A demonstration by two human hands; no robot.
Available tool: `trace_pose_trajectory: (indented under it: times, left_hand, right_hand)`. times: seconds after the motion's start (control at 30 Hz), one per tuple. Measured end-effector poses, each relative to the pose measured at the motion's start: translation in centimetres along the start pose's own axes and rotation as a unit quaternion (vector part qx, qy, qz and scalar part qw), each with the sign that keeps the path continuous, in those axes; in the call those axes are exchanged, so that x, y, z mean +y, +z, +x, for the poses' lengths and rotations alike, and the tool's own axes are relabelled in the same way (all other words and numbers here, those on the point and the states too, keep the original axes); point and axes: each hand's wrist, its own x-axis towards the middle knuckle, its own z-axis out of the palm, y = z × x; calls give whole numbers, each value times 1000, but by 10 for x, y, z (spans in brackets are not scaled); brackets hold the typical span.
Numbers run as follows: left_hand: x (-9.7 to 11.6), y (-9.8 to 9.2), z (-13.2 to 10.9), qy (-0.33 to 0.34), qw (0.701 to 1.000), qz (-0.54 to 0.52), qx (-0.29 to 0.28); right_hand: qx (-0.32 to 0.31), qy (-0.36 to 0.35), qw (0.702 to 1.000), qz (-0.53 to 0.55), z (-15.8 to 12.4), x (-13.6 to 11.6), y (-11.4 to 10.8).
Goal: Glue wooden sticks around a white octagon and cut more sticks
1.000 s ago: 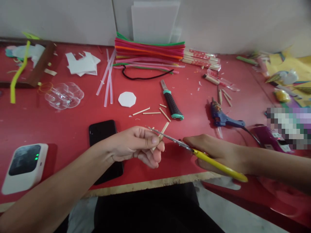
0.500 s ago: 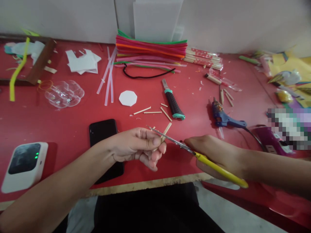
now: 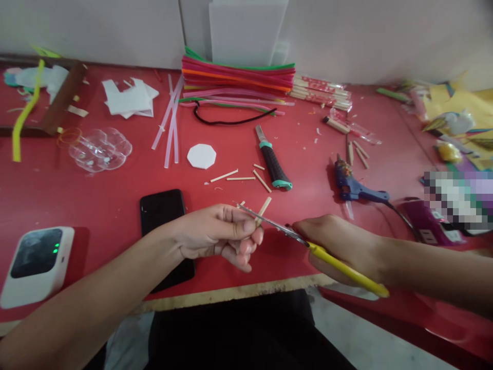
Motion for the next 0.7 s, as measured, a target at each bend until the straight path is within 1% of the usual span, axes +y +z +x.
trace_pose_trajectory:
  times: [0.13, 0.23, 0.33, 0.4, 0.5, 0.6, 0.7]
  left_hand:
    - [0, -1, 2, 1, 1000, -9, 12]
    - [0, 0, 3, -5, 1000, -14, 13]
    - [2, -1, 3, -1, 1000, -25, 15]
    - [3, -2, 3, 8, 999, -25, 25]
    - [4, -4, 3, 19, 999, -10, 42]
    - [5, -2, 3, 52, 995, 35, 82]
    - [4, 2, 5, 108, 981, 94, 134]
  right_hand:
    - [15, -3, 1000, 22, 2, 2, 5]
    - [12, -18, 997, 70, 1, 3, 13]
    - [41, -33, 992, 116, 3, 7, 21]
    - [66, -46, 990, 115, 5, 10, 24]
    - [91, -53, 992, 68, 8, 11, 20]
    - [126, -29, 991, 47, 10, 11, 12]
    - [176, 32, 982, 66, 13, 12, 2]
